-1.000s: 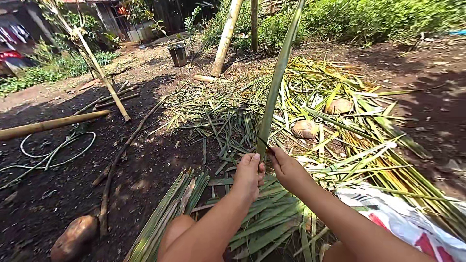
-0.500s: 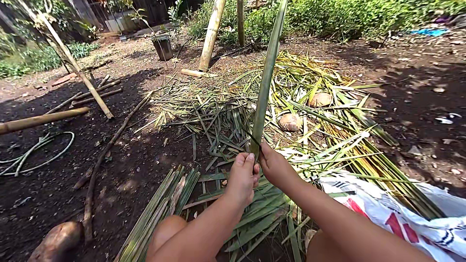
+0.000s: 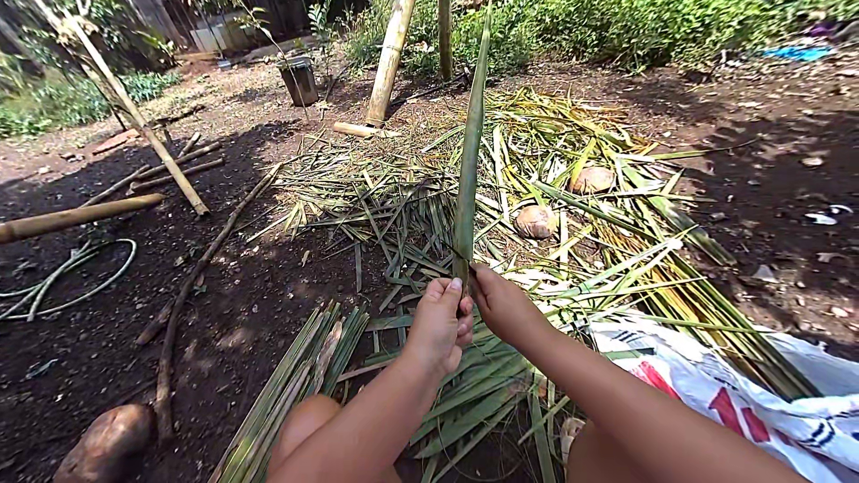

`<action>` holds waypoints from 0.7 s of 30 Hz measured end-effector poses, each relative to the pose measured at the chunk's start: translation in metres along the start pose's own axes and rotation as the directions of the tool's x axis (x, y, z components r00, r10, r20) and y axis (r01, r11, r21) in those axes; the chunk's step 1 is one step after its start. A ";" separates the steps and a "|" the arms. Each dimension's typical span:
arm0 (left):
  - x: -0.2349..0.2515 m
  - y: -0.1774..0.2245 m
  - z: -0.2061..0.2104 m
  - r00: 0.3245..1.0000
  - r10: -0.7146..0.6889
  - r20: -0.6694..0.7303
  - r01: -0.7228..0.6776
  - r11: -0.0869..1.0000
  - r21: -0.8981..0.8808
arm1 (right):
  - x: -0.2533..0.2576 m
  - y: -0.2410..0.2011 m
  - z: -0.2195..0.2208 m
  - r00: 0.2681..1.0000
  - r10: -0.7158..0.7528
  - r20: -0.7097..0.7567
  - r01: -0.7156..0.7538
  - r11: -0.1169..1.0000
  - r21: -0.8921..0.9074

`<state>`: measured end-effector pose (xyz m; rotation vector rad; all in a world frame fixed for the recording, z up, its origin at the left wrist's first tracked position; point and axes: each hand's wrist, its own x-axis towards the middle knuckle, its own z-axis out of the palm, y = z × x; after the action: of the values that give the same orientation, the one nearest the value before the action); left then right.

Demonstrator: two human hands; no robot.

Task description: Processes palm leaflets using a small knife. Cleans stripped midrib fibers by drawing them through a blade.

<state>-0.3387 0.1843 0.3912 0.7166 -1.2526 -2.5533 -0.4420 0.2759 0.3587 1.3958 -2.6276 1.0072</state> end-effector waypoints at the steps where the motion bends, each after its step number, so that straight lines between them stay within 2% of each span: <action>1: 0.000 -0.001 -0.001 1.000 -0.006 0.001 0.006 1.000 0.010 | 0.001 -0.001 -0.001 1.000 0.009 0.028 -0.009 1.000 -0.007; 3: 0.000 -0.003 -0.002 1.000 -0.015 -0.004 0.015 1.000 0.026 | 0.002 -0.003 -0.003 0.996 0.032 0.086 -0.030 0.999 -0.029; 5: -0.001 -0.005 -0.004 1.000 -0.025 0.000 0.025 0.999 0.037 | 0.001 -0.003 -0.002 0.997 0.029 0.074 -0.022 0.995 -0.095; 8: -0.004 -0.008 -0.004 0.999 -0.045 0.008 0.045 0.998 0.043 | 0.000 0.005 0.009 0.987 -0.109 -0.116 0.075 0.961 -0.265; 10: -0.006 -0.008 -0.005 0.998 -0.055 0.011 0.055 0.997 0.056 | -0.001 0.012 0.015 0.944 -0.232 -0.234 0.126 0.910 -0.396; 14: -0.011 -0.009 -0.005 0.995 -0.097 0.028 0.096 0.994 0.059 | 0.004 0.017 0.011 0.920 -0.250 -0.301 0.067 0.858 -0.508; 16: -0.014 -0.012 -0.005 0.988 -0.146 0.054 0.142 0.987 0.080 | 0.012 0.024 0.004 0.946 -0.151 -0.288 -0.013 0.867 -0.499; 18: -0.017 -0.016 -0.008 0.977 -0.197 0.082 0.186 0.975 0.125 | 0.023 0.034 -0.010 0.979 0.073 -0.192 -0.154 0.881 -0.447; 20: -0.016 -0.019 -0.013 0.968 -0.238 0.079 0.223 0.961 0.163 | 0.036 0.045 -0.031 0.935 0.350 0.053 -0.318 0.898 -0.305; 21: -0.014 -0.020 -0.018 0.964 -0.260 0.060 0.246 0.953 0.176 | 0.040 0.057 -0.037 0.899 0.401 0.177 -0.373 0.912 -0.170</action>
<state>-0.3175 0.1896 0.3708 0.8648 -1.5052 -2.7280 -0.5189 0.2889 0.3692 1.0203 -3.1475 0.7164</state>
